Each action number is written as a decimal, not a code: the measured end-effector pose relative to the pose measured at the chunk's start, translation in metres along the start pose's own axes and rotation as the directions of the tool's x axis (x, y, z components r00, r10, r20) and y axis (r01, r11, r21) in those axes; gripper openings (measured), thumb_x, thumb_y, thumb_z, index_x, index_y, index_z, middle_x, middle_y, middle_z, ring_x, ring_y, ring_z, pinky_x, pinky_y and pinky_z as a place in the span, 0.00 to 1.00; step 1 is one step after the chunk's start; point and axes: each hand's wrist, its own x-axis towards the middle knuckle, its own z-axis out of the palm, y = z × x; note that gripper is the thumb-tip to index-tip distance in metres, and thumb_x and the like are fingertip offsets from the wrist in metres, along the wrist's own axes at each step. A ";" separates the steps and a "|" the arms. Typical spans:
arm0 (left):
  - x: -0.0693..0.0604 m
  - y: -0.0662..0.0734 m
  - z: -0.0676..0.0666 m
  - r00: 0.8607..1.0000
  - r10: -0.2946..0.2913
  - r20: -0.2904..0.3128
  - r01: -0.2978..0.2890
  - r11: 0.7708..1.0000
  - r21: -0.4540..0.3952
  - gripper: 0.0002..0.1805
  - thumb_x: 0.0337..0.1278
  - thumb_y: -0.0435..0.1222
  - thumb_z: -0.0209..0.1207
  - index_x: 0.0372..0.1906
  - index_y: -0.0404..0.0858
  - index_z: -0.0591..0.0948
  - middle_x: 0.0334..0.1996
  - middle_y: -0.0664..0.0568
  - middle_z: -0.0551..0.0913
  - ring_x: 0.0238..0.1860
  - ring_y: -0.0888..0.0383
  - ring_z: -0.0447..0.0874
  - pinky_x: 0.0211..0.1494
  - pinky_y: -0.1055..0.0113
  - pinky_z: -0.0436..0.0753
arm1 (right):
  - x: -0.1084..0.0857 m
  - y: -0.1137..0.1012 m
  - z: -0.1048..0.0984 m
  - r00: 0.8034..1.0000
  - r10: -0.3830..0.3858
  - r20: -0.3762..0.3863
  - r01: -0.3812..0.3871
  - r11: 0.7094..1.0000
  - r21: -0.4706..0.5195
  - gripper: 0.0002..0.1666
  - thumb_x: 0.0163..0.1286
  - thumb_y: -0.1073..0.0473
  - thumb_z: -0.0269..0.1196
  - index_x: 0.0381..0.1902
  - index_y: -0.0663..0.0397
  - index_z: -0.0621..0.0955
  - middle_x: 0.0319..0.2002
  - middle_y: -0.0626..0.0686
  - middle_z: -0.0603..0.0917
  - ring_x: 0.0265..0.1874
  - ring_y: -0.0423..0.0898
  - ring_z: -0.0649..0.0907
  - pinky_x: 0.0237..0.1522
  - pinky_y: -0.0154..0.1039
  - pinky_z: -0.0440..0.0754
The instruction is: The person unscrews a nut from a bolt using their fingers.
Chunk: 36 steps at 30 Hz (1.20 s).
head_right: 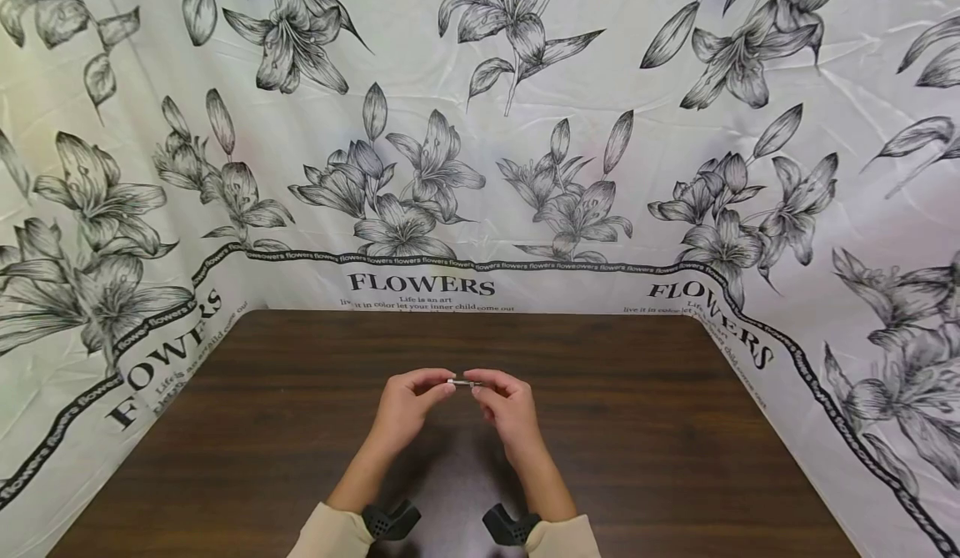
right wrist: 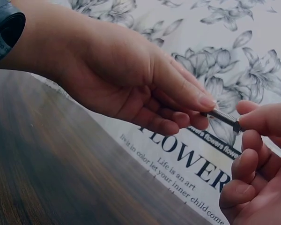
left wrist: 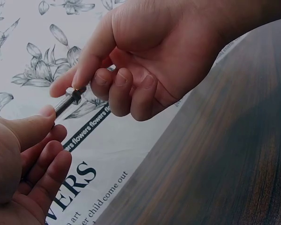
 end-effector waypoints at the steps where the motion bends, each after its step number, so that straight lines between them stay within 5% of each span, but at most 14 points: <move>1: 0.000 0.000 0.001 1.000 -0.002 -0.003 0.002 1.000 0.000 0.06 0.53 0.26 0.67 0.38 0.30 0.86 0.31 0.45 0.86 0.32 0.54 0.82 0.35 0.70 0.80 | 0.001 0.000 0.000 1.000 0.007 -0.001 -0.007 1.000 0.006 0.14 0.68 0.69 0.61 0.49 0.73 0.80 0.20 0.50 0.72 0.15 0.41 0.68 0.16 0.32 0.63; 6: 0.002 -0.001 0.003 1.000 -0.009 -0.017 0.009 1.000 0.002 0.06 0.52 0.26 0.67 0.37 0.32 0.87 0.30 0.46 0.86 0.31 0.55 0.82 0.34 0.70 0.79 | 0.003 -0.001 -0.001 0.997 0.059 -0.041 -0.059 0.998 0.014 0.16 0.71 0.62 0.61 0.48 0.72 0.81 0.19 0.50 0.71 0.15 0.40 0.68 0.16 0.31 0.63; 14: 0.001 -0.001 0.004 1.000 -0.007 -0.010 0.007 1.000 0.006 0.06 0.51 0.26 0.68 0.37 0.32 0.87 0.30 0.46 0.86 0.31 0.56 0.81 0.34 0.71 0.80 | 0.002 0.005 0.000 0.990 0.117 -0.083 -0.126 0.984 -0.122 0.24 0.71 0.50 0.60 0.28 0.69 0.81 0.12 0.47 0.67 0.12 0.39 0.65 0.16 0.30 0.63; 31: 0.000 0.004 0.004 1.000 -0.004 0.022 0.003 0.999 0.040 0.07 0.53 0.27 0.67 0.38 0.32 0.86 0.30 0.45 0.85 0.30 0.56 0.82 0.34 0.70 0.79 | 0.000 -0.014 0.003 0.985 0.167 -0.040 -0.170 0.979 -0.116 0.19 0.72 0.62 0.59 0.33 0.80 0.78 0.12 0.49 0.67 0.12 0.40 0.65 0.16 0.30 0.62; 36: 0.003 -0.007 0.005 0.999 -0.009 0.033 0.007 0.999 0.042 0.07 0.53 0.27 0.67 0.38 0.32 0.86 0.30 0.46 0.86 0.31 0.57 0.82 0.34 0.70 0.80 | 0.004 0.002 -0.001 0.985 0.165 -0.049 -0.169 0.981 -0.093 0.17 0.70 0.59 0.62 0.30 0.72 0.80 0.12 0.49 0.67 0.11 0.40 0.64 0.15 0.31 0.60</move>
